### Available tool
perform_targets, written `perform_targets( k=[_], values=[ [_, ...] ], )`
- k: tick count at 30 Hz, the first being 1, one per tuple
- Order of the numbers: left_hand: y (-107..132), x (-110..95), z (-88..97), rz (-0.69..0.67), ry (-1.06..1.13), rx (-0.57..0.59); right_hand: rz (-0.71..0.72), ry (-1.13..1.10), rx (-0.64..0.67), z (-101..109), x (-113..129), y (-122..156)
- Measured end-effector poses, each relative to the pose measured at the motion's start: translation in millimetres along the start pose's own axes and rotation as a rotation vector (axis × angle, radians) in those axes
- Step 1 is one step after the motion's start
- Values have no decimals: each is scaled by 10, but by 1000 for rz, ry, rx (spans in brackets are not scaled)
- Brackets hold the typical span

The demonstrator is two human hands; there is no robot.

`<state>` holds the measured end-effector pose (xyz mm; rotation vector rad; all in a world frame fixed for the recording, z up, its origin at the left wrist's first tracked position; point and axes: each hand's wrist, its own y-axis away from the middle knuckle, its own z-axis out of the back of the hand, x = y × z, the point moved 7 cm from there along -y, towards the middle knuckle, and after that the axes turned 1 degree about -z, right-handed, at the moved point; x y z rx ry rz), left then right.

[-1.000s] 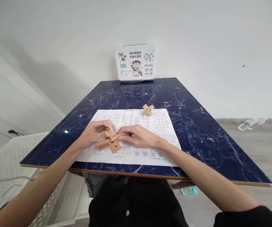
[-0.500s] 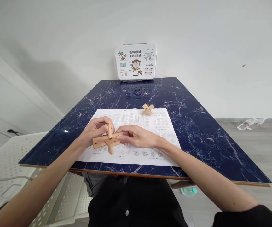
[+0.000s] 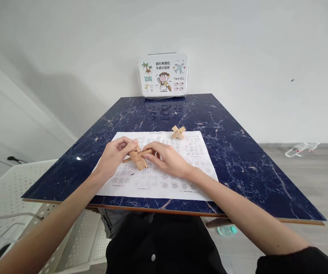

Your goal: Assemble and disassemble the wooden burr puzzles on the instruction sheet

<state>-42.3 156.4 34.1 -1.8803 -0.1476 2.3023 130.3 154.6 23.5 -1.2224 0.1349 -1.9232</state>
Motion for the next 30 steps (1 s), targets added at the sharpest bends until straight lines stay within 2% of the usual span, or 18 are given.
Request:
perform_targets(
  k=[4,9,14,21,30],
  values=[
    [-24,91,-60,108,-17,132,76,70,42,-43,57,23],
    [-39,65,-46,109,-24,275,43,29,91,-63,68,27],
    [45,-12,-85,132,-98,439,35,-12,102,-84,111,38],
    [34,6,-76,52,-59,460,58,-42,154,-136,172,66],
    [9,-47,-54,27,-121,458,100,7,113,-123,175,68]
  ],
)
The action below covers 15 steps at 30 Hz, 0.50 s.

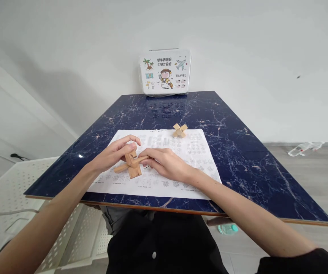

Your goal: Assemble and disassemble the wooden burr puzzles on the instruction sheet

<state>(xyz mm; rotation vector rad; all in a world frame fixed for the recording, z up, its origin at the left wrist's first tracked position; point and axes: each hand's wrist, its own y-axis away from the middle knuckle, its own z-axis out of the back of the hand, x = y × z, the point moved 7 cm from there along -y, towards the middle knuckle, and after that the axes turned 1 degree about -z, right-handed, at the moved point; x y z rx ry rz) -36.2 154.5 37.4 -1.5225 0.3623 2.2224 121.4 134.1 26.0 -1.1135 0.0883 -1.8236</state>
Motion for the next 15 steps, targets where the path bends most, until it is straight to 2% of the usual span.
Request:
perform_targets(
  k=[10,15],
  values=[
    [77,85,4,13,5,45,-24,3,34,-7,-46,-15],
    [65,57,28,-42,-24,14,67,11,51,-18,37,-15]
  ],
)
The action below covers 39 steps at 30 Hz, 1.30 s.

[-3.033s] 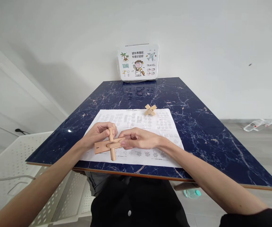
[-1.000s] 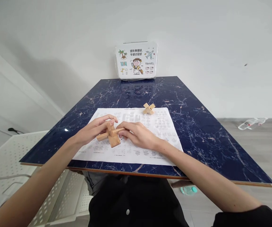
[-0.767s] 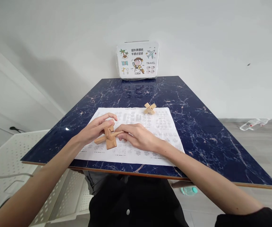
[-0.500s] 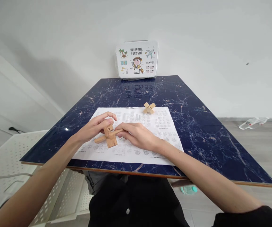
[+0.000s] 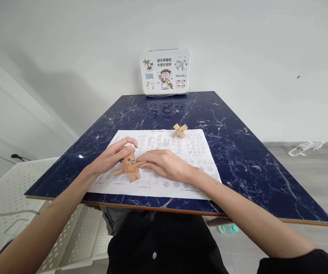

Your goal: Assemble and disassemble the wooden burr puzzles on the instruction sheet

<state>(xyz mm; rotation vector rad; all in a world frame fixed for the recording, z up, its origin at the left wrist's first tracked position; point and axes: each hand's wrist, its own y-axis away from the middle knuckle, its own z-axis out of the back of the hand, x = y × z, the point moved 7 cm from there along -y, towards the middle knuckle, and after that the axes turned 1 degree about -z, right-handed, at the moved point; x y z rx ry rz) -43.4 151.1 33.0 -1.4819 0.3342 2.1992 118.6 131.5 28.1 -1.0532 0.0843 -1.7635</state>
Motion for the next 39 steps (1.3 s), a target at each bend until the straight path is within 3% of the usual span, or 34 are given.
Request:
perform_targets(
  k=[4,9,16,25,28,30,34,39],
  values=[
    [-9,-9,42,-43,-58,-74,-96,-42,-10,33,-31,-12],
    [15,-147,18,-147,-182,-164,-244,-284,-72,66,-179,3],
    [30,-379,-88,-260,-428,-208,-347,-461,-22,-38,-259,12],
    [56,-280,111,-219,-401,-280,-395,-527,-205,198,-489,31],
    [43,-218,226,-205,-347,-338,-435,-424,-319,323,-610,61],
    [23,-180,288,-195,-336,-383,-445,-240,-364,384,-664,83],
    [-42,-131,327,-194,-368,-433,-433,178,-268,347,-728,95],
    [-171,-111,276,-194,-409,-447,-372,349,-161,240,-717,76]
  ],
)
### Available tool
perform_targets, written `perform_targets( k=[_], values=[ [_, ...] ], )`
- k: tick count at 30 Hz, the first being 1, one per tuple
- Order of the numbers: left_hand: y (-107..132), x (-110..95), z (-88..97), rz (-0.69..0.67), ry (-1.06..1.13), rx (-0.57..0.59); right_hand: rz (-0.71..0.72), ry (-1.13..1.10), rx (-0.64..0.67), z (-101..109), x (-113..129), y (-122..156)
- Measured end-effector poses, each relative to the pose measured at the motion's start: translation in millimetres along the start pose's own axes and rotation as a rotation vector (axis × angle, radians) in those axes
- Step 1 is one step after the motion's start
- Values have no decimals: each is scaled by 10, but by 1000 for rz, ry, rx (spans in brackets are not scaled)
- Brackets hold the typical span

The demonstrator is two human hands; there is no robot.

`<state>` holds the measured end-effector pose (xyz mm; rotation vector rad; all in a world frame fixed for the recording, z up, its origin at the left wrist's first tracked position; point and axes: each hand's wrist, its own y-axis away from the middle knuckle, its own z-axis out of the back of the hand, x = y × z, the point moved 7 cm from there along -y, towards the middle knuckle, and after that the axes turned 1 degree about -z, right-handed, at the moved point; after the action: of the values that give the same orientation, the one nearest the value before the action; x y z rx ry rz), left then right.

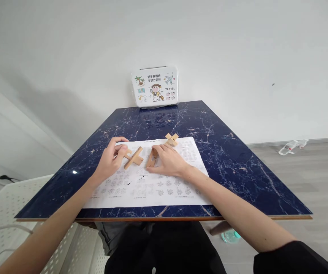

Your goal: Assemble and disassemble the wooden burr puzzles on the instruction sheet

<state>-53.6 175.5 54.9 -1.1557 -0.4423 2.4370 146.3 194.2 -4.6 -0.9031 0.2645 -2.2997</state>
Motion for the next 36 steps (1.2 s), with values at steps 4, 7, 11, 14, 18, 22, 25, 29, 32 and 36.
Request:
perform_targets(
  k=[4,7,11,14,18,22,25,29,32,36],
  values=[
    [-67,-53,-108,21,23,-112,55,-102,-89,76,122,2],
    [-91,-114,-238,52,73,-208,56,-186,-180,146,176,5],
    [-119,-200,-444,73,142,-208,74,-234,-233,168,207,21],
    [-138,-228,-490,86,182,-202,79,-258,-260,178,217,25],
    [-151,-236,-427,115,229,-223,71,-252,-319,231,262,0],
    [-172,-227,-279,142,305,-266,110,-238,-353,305,334,-8],
    [-238,-140,-57,153,333,-311,111,-239,-342,351,308,12],
    [-268,121,417,180,396,-524,19,-254,-302,355,142,13],
    [-302,235,414,203,284,-263,-58,-271,-238,274,29,-28],
    [-233,307,54,232,96,237,-119,-230,-150,163,-36,-60]
  ],
)
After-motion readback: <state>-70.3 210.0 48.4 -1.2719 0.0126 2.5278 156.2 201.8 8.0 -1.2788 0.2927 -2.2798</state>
